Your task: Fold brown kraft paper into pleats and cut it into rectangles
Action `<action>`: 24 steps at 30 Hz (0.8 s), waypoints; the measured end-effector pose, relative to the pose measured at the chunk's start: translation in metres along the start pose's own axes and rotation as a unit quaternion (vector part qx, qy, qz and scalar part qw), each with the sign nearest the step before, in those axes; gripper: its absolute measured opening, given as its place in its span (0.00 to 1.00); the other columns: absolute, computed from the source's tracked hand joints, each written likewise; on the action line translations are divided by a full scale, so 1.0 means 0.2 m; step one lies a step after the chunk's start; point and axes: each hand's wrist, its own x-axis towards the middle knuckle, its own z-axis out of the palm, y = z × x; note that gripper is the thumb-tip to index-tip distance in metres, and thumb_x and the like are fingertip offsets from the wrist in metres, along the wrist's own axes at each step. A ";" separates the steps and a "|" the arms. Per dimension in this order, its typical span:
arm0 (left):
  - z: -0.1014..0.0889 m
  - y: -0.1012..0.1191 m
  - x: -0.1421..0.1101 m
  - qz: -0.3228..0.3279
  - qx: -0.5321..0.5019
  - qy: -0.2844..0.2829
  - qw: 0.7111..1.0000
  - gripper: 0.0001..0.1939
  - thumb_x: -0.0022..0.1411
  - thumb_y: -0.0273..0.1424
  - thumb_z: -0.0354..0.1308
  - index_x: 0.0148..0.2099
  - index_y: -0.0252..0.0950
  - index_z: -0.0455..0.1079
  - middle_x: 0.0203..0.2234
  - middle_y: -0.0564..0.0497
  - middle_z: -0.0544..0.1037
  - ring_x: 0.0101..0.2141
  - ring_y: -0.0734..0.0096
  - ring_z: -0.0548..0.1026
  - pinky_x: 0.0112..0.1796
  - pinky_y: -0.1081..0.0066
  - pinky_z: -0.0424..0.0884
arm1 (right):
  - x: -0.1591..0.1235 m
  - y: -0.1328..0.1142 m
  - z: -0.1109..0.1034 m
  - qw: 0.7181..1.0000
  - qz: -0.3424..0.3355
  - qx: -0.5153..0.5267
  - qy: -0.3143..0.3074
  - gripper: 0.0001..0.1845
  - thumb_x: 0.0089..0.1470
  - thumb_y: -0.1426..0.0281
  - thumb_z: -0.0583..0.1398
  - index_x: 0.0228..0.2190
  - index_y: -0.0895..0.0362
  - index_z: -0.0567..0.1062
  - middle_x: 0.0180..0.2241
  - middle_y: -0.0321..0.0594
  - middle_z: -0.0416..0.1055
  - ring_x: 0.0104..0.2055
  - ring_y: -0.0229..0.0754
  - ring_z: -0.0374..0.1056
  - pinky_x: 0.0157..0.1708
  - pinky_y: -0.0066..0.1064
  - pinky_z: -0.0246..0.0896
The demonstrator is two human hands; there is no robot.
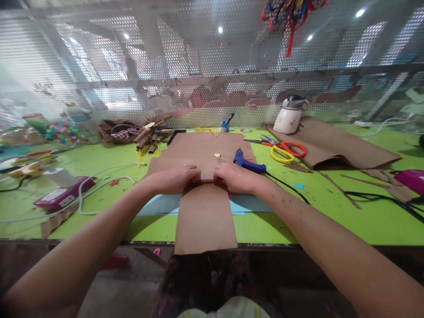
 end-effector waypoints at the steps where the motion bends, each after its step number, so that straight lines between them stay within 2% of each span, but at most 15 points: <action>1: 0.00 0.01 0.00 0.005 0.016 0.006 1.000 0.07 0.55 0.23 0.51 0.36 0.35 0.68 0.31 0.49 0.69 0.29 0.71 0.66 0.29 0.73 0.58 | -0.01 0.00 0.01 1.000 -0.004 -0.010 0.004 0.09 0.51 0.81 0.55 0.31 0.58 0.73 0.32 0.42 0.69 0.35 0.40 0.63 0.32 0.29 0.55; 7: -0.01 0.05 0.00 0.023 0.067 0.007 0.997 0.06 0.61 0.25 0.48 0.34 0.34 0.67 0.28 0.49 0.67 0.26 0.72 0.63 0.28 0.72 0.55 | -0.03 -0.02 0.03 0.996 -0.030 -0.077 0.028 0.07 0.53 0.79 0.55 0.31 0.58 0.71 0.32 0.41 0.66 0.34 0.41 0.61 0.31 0.30 0.52; 10: -0.02 0.05 0.00 0.025 0.056 0.005 0.998 0.06 0.60 0.25 0.49 0.34 0.34 0.67 0.28 0.50 0.67 0.26 0.72 0.63 0.28 0.73 0.55 | -0.04 -0.05 0.03 0.991 -0.036 -0.126 0.027 0.07 0.54 0.79 0.54 0.30 0.58 0.70 0.31 0.41 0.66 0.34 0.41 0.60 0.30 0.31 0.50; 13: -0.03 0.02 0.00 0.004 -0.010 0.004 1.000 0.04 0.55 0.24 0.53 0.32 0.34 0.68 0.27 0.50 0.69 0.27 0.73 0.64 0.28 0.74 0.56 | -0.04 -0.07 0.02 0.987 -0.022 -0.158 0.027 0.07 0.53 0.81 0.54 0.31 0.59 0.70 0.31 0.42 0.65 0.34 0.41 0.60 0.29 0.31 0.49; 15: -0.05 0.00 0.00 -0.028 -0.075 0.011 0.997 0.05 0.56 0.28 0.53 0.32 0.34 0.69 0.26 0.51 0.70 0.26 0.74 0.64 0.27 0.74 0.56 | -0.04 -0.07 0.02 0.987 -0.001 -0.155 0.038 0.07 0.53 0.80 0.54 0.31 0.59 0.70 0.32 0.41 0.65 0.31 0.39 0.60 0.27 0.31 0.48; 18: -0.08 0.00 -0.02 -0.058 -0.167 0.033 0.984 0.17 0.64 0.37 0.46 0.31 0.33 0.69 0.23 0.52 0.69 0.23 0.76 0.62 0.26 0.75 0.56 | -0.04 -0.07 0.01 0.987 0.028 -0.145 0.066 0.09 0.54 0.81 0.53 0.33 0.59 0.71 0.33 0.41 0.64 0.29 0.37 0.59 0.26 0.30 0.48; 22: -0.11 -0.01 -0.04 -0.086 -0.258 0.047 0.961 0.22 0.66 0.41 0.41 0.28 0.33 0.66 0.20 0.53 0.65 0.22 0.76 0.61 0.25 0.75 0.57 | -0.04 -0.07 0.01 0.984 0.019 -0.134 0.114 0.11 0.57 0.81 0.51 0.33 0.60 0.71 0.33 0.42 0.64 0.32 0.39 0.62 0.31 0.30 0.55; 24: -0.12 -0.02 -0.05 -0.080 -0.279 0.039 0.956 0.20 0.64 0.42 0.44 0.28 0.34 0.67 0.21 0.52 0.66 0.23 0.74 0.63 0.25 0.75 0.58 | -0.03 -0.07 0.01 0.982 0.002 -0.120 0.146 0.12 0.58 0.80 0.49 0.34 0.60 0.72 0.34 0.43 0.65 0.35 0.41 0.62 0.35 0.31 0.57</action>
